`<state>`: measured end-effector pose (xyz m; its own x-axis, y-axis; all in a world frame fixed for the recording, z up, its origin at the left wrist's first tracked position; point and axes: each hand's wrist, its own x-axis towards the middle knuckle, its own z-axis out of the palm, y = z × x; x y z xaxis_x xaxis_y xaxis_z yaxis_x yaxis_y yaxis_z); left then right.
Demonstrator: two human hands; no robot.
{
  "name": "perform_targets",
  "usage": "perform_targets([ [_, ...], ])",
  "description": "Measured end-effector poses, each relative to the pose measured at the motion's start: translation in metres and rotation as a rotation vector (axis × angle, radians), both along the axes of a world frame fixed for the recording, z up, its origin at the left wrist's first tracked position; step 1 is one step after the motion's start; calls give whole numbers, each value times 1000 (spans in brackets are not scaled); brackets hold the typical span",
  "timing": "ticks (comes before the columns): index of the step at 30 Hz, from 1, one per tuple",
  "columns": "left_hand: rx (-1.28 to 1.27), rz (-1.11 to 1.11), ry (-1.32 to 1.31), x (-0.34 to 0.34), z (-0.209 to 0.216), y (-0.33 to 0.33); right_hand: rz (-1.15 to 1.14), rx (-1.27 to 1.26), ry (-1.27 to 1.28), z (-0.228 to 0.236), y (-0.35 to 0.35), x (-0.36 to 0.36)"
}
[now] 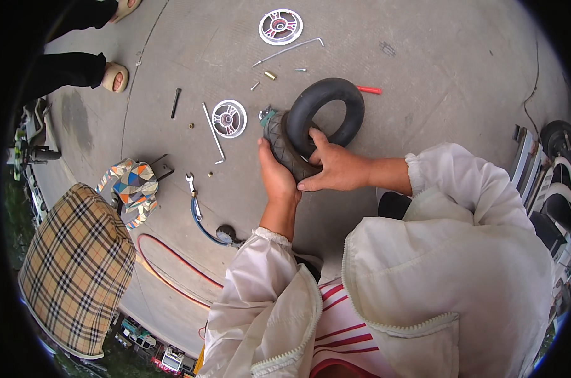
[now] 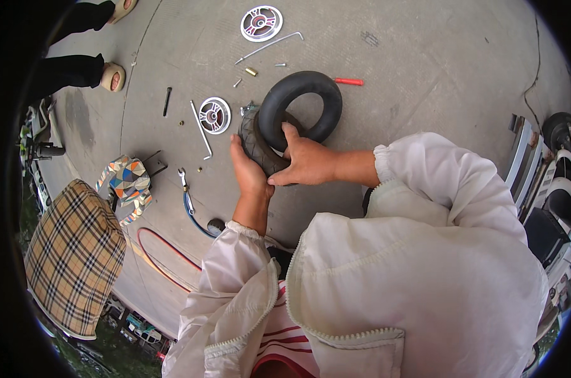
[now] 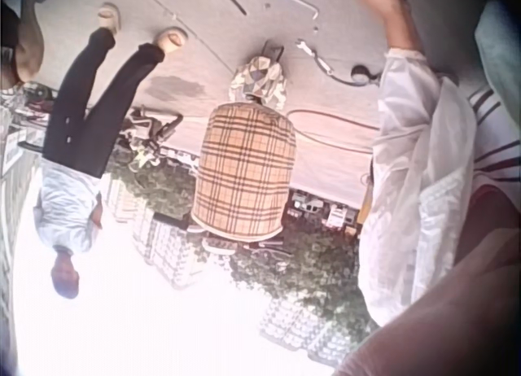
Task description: The person assembles a small tire by inserting an inner tube into the tire casing and then attaching two decorative wheel covers to the tire.
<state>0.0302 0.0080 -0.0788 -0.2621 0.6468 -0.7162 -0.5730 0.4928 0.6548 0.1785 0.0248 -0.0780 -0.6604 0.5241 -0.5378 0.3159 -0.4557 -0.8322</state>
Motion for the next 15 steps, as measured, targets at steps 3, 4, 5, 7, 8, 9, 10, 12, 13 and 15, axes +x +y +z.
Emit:
perform_targets([
  [3,43,-49,-5,-4,-10,1,-74,30,-101,-4,-2,-1],
  [4,40,-73,13,-7,-13,1,-97,46,-94,-8,-4,-1],
  [5,38,-97,31,-10,-15,1,-121,61,-86,-14,-7,-2],
  [7,38,-145,85,-12,-16,0,-167,9,-34,-15,-6,1],
  [8,42,-169,126,-13,-17,-1,-189,-57,16,-15,-4,3],
  [9,48,-197,165,-11,-14,1,-217,-120,63,-14,-1,6],
  [10,35,-198,148,-10,-10,3,-235,-153,77,-22,1,8],
  [12,10,-199,118,-7,-2,8,-271,-217,106,-40,4,9],
  [13,20,-206,113,-8,-3,8,-288,-271,136,-42,2,9],
  [15,37,-222,99,-11,-7,5,-277,-289,114,-44,4,8],
])
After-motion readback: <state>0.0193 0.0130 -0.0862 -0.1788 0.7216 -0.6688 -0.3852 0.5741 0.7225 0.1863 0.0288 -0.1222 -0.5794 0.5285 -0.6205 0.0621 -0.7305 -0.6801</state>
